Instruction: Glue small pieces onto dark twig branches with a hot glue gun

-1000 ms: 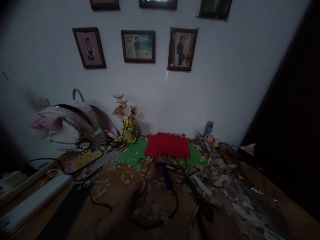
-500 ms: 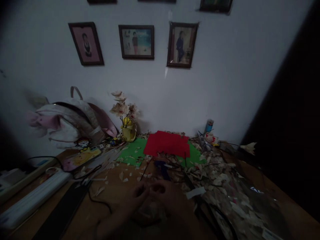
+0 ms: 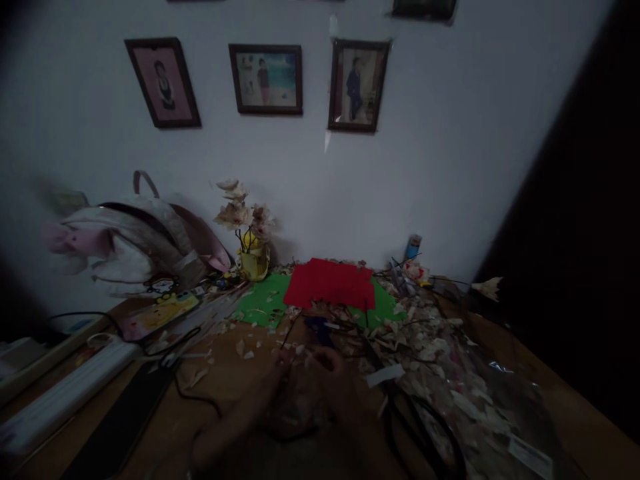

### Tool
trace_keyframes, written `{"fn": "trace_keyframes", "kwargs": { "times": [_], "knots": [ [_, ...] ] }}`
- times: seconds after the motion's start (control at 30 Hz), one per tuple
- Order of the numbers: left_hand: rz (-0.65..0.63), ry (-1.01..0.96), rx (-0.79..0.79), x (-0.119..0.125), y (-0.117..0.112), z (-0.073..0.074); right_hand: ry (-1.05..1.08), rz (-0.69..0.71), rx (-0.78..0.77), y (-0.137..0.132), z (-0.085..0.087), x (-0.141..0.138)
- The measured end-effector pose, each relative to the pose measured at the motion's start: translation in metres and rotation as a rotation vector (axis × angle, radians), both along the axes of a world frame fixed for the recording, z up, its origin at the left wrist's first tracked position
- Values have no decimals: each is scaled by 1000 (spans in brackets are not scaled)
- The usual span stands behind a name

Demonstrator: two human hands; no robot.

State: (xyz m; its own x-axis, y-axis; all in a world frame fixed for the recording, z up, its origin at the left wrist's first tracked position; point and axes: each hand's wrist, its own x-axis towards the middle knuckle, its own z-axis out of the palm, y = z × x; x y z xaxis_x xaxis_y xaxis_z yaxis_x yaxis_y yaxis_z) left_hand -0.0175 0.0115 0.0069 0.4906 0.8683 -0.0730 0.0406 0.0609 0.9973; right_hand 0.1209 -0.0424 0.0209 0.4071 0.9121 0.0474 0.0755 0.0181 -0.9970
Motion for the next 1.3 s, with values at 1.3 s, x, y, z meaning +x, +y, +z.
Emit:
{"fn": "trace_keyframes", "kwargs": {
  "times": [1.3],
  "knots": [
    [-84, -277, -259, 13, -8, -15, -146, -101, 0, -3, -8, -17]
  ]
}}
